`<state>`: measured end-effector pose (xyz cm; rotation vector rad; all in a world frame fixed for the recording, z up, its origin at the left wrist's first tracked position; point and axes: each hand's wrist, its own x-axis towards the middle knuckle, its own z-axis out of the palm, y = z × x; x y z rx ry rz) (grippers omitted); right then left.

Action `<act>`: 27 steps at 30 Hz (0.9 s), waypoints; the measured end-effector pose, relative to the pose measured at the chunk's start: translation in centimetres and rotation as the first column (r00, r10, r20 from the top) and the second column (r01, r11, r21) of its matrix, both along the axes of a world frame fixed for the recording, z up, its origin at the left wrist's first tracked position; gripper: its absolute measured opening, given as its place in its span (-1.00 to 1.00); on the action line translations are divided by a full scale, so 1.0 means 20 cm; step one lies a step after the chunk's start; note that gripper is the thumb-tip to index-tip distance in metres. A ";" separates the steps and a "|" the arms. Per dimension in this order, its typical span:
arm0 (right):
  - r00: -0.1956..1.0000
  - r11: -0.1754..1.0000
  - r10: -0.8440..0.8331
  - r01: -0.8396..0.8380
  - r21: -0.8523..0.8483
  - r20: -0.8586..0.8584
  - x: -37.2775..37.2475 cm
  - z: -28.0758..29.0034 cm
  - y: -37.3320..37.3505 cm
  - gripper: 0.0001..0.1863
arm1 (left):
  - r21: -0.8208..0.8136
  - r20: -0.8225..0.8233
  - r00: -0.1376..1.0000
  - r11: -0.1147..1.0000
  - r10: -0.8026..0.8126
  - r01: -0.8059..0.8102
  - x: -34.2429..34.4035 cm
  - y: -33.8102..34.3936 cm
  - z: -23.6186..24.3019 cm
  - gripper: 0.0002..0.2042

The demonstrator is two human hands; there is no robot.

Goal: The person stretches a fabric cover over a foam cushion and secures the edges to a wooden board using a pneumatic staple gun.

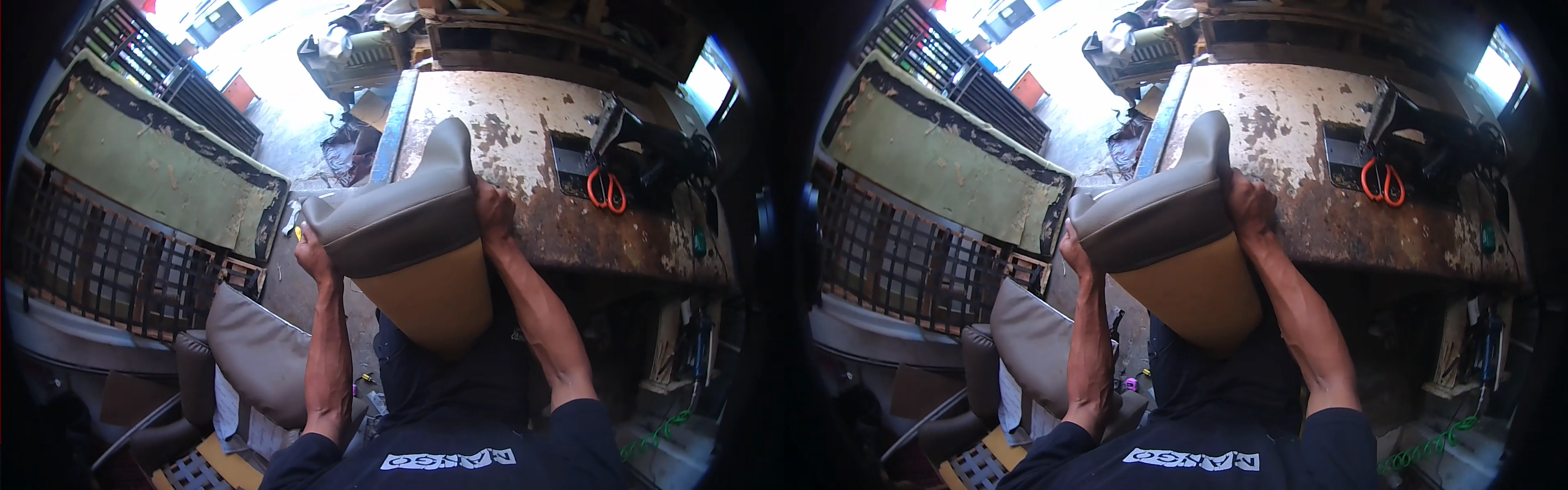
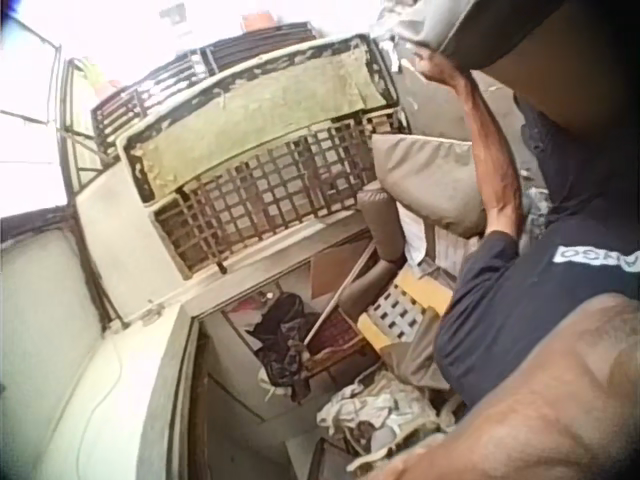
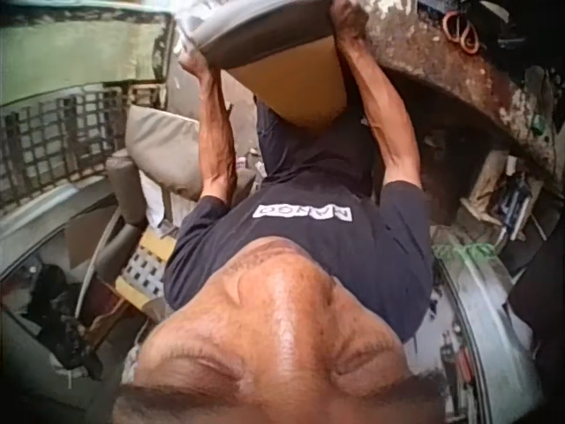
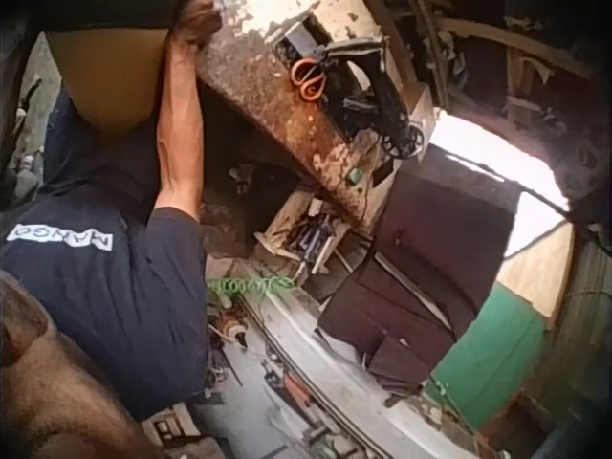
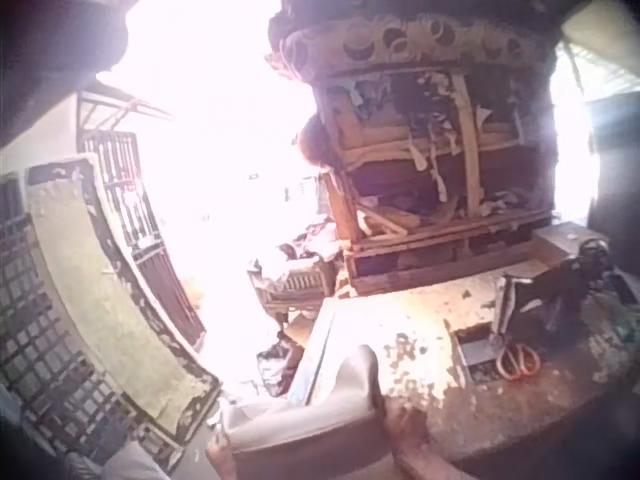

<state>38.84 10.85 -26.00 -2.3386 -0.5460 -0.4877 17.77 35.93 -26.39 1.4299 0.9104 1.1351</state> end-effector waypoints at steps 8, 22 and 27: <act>0.995 0.999 0.023 -0.019 0.036 -0.100 -0.07 0.10 0.00 -0.56 | 0.005 -0.058 0.998 1.000 0.027 -0.027 -0.08 -0.02 0.09 -0.47; 0.995 0.981 0.055 -0.039 0.190 -0.077 -0.07 0.03 0.06 -0.45 | 0.674 -0.158 0.801 0.655 0.578 -0.340 -0.16 -0.18 0.50 -0.68; 0.988 0.990 0.081 -0.064 0.129 -0.130 -0.08 0.07 0.07 -0.58 | 0.782 -0.623 0.776 -0.077 -0.095 0.618 0.14 -0.72 0.99 -0.79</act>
